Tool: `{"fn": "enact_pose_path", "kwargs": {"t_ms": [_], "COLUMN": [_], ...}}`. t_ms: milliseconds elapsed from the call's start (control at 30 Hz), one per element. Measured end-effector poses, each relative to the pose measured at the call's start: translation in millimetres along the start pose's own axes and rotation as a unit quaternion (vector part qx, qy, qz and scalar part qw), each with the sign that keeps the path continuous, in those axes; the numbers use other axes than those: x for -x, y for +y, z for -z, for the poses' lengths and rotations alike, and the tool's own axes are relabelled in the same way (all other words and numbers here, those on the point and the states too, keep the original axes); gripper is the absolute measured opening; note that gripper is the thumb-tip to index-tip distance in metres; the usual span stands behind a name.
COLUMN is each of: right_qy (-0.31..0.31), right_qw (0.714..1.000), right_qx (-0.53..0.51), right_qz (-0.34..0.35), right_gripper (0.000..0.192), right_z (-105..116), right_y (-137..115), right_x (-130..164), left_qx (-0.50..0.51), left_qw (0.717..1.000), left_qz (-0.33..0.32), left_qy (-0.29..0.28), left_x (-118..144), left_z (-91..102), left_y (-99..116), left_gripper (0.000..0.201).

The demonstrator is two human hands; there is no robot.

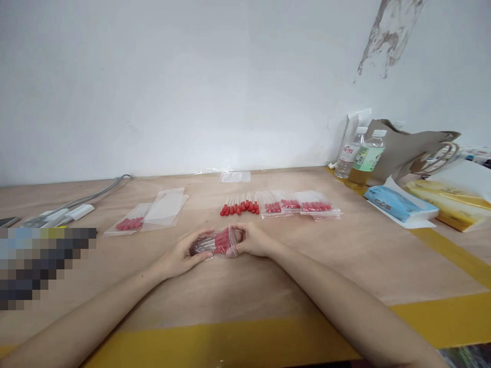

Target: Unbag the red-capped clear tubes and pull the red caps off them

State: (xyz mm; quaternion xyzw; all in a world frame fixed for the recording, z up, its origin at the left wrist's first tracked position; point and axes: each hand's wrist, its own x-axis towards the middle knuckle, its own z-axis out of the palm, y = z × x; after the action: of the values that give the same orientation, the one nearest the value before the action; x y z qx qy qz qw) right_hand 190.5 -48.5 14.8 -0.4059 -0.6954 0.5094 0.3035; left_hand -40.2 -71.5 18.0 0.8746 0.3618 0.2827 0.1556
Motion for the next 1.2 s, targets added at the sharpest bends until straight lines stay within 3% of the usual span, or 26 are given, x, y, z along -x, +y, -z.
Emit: {"fn": "enact_pose_path", "kwargs": {"t_ms": [167, 333, 500, 567, 700, 867, 1033, 1200], "right_qy": [0.011, 0.005, 0.022, 0.035, 0.075, 0.082, 0.222, 0.33], "right_qw": [0.998, 0.997, 0.988, 0.983, 0.987, 0.993, 0.968, 0.924], "right_qx": [-0.009, -0.013, 0.075, 0.099, 0.061, -0.077, -0.098, 0.068], "right_qz": [0.065, 0.076, 0.133, 0.152, 0.128, 0.04, 0.069, 0.18], "right_gripper": [0.048, 0.046, 0.017, 0.015, 0.021, 0.037, 0.039, 0.028], "right_z": [-5, -10, -17, -16, -3, 39, 79, 73], "right_y": [-1, 0, 1, 1, -2, -10, -17, -21], "right_x": [-1, -2, -6, -7, -5, 6, 0, -36], "left_qx": [0.009, 0.011, 0.016, 0.018, 0.011, -0.006, -0.003, 0.008], "left_qw": [0.999, 0.999, 0.999, 0.999, 1.0, 1.0, 1.0, 1.0], "left_qz": [-0.003, -0.021, -0.026, -0.021, -0.011, 0.02, 0.029, 0.018], "left_qy": [0.033, 0.035, 0.024, 0.019, 0.02, 0.021, 0.013, 0.011], "left_x": [2, 2, 1, 1, 2, 5, 5, 4], "left_z": [0.7, 0.8, 0.4, 0.5, 2.0, 6.0, 9.2, 9.4], "left_y": [1, 2, 3, 4, 0, -8, -8, -6], "left_gripper": [0.045, 0.04, 0.037, 0.037, 0.038, 0.038, 0.037, 0.035]}}
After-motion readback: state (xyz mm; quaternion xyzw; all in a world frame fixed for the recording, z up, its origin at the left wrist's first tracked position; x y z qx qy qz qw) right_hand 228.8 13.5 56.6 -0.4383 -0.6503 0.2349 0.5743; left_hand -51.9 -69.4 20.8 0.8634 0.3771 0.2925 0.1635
